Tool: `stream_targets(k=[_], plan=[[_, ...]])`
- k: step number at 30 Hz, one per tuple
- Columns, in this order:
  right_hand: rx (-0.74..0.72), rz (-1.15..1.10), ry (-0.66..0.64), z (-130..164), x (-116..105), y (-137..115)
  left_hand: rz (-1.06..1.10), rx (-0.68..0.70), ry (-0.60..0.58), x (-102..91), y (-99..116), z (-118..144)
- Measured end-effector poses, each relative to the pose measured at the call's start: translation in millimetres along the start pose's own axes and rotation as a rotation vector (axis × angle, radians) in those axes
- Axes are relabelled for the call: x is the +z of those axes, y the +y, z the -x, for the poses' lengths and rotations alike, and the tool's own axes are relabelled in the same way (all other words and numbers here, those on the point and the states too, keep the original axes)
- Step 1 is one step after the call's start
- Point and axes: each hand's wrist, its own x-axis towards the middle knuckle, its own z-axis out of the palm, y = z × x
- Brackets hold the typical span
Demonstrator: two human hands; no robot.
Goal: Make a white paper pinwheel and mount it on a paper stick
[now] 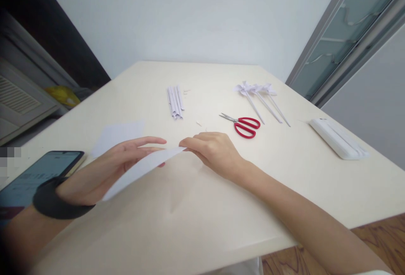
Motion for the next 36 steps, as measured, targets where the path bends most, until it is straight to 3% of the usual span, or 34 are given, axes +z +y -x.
stream_targets(k=[4, 8, 13, 16, 19, 24, 26, 29, 36], plan=[[-0.195, 0.282, 0.108, 5.0, -4.1, 3.2, 0.119, 0.042, -0.033, -0.8, -0.8, -1.4], [-0.284, 0.361, 0.076, 5.9, -6.4, 3.0, -0.02, -0.014, -0.05, 1.1, -5.1, 0.1], [-0.08, 0.207, -0.013, 0.2, -3.7, 3.3, -0.324, 0.111, 0.126, -0.2, -8.3, -2.3], [0.083, -0.104, 0.042, -3.5, -6.0, -0.9, -0.43, 0.204, 0.191, -0.9, -8.6, -4.2], [0.219, -0.406, 0.047, -5.9, -10.6, -8.7, -0.474, 0.264, 0.176, 1.2, -9.5, -3.4], [0.317, -0.485, -0.196, -6.3, -8.9, -15.1, -0.502, 0.37, 0.218, 8.2, -10.2, -0.3], [0.355, -0.499, -0.232, -5.7, -6.3, -14.4, -0.497, 0.392, 0.255, 10.3, -9.2, 0.5], [0.387, -0.526, -0.215, -5.1, -5.1, -13.3, -0.467, 0.377, 0.277, 11.3, -7.2, 1.1], [0.404, -0.56, -0.213, -6.2, -7.0, -12.0, -0.321, 0.171, 0.225, 7.8, -6.6, 1.3]])
